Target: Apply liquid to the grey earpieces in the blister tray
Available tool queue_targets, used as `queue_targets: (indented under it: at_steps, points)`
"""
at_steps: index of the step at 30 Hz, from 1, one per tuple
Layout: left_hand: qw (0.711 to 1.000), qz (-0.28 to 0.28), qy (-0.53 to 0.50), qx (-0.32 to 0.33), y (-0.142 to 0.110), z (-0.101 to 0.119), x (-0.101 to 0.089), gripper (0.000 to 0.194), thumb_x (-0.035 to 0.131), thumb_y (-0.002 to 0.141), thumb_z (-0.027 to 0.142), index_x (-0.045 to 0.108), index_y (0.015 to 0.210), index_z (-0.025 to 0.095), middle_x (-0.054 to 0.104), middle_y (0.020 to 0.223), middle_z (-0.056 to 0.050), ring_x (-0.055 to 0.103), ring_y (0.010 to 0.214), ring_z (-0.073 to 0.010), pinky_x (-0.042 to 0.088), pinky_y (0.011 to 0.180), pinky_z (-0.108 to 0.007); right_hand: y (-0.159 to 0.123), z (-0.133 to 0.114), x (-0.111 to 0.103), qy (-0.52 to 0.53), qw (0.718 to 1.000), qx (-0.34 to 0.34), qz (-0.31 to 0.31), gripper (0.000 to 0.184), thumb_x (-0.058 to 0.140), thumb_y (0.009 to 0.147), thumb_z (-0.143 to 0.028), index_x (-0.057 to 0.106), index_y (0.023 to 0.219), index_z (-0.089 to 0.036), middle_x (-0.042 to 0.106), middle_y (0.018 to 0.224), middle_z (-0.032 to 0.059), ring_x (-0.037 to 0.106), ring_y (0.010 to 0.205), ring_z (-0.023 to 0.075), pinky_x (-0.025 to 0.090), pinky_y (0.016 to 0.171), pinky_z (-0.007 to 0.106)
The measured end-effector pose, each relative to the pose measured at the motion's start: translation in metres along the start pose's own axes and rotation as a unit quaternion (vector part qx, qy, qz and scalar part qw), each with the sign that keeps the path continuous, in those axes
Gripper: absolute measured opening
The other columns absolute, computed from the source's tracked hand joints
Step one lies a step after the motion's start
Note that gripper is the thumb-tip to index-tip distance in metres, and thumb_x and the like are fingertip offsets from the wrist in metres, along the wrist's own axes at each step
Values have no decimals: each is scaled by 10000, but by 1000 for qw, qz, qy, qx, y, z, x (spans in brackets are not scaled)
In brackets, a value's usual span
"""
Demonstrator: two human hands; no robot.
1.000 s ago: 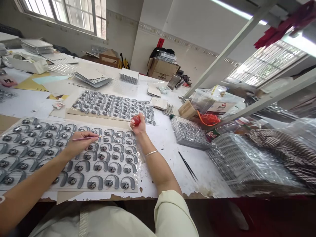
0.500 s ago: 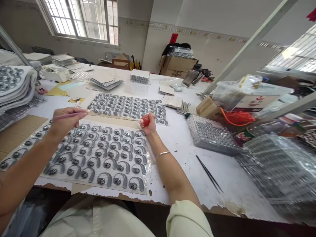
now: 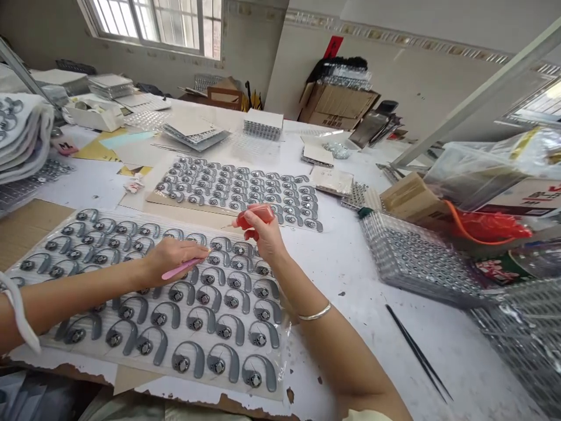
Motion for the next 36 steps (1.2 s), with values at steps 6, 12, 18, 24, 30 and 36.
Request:
queue_targets:
  at_steps: [6,12,18,24,30,36]
  points:
    - [999,38,7,2,-4,-4,10,247,460,827,55,580,1028,132,719,987,-71,705,846,-137,554,593,-183,-4,10,21,-79,991,-94,45,316,673,748,-459,506,772,-192,581,505,-49,595,446,122,348,360,191]
    - [997,60,38,7,-2,1,17,190,437,878,82,592,982,117,720,954,-87,707,777,-134,554,553,-183,-15,20,24,-138,963,-221,69,251,658,775,-423,561,758,-192,575,618,-29,585,505,116,483,530,281]
    - [995,59,76,-3,0,5,17,194,423,891,84,613,925,107,721,926,-87,693,673,-133,535,497,-195,-20,25,18,-250,917,-300,77,199,655,768,-380,594,742,-193,591,734,17,573,676,144,483,659,323]
    - [992,38,119,12,-2,7,21,174,441,879,75,613,887,99,718,933,-82,647,535,-134,506,448,-241,-21,26,22,-282,906,-312,44,184,664,756,-357,598,802,-192,587,710,13,559,637,143,471,612,315]
    - [989,26,144,17,-2,9,25,200,413,880,88,611,854,103,710,906,-111,606,485,-126,469,413,-242,-22,26,26,-296,902,-314,30,162,664,766,-345,596,789,-200,592,675,15,556,619,146,464,582,316]
    - [989,42,141,15,-3,9,25,195,417,882,98,609,850,97,711,868,-105,597,469,-142,454,393,-263,-22,28,26,-289,906,-310,15,155,675,761,-319,592,820,-202,585,678,8,558,591,140,475,570,320]
Point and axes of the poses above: each hand's wrist, its own y-axis towards the middle knuckle, its own x-axis out of the palm, z = x × y, the point moved 2 cm from there along y, towards the middle knuckle
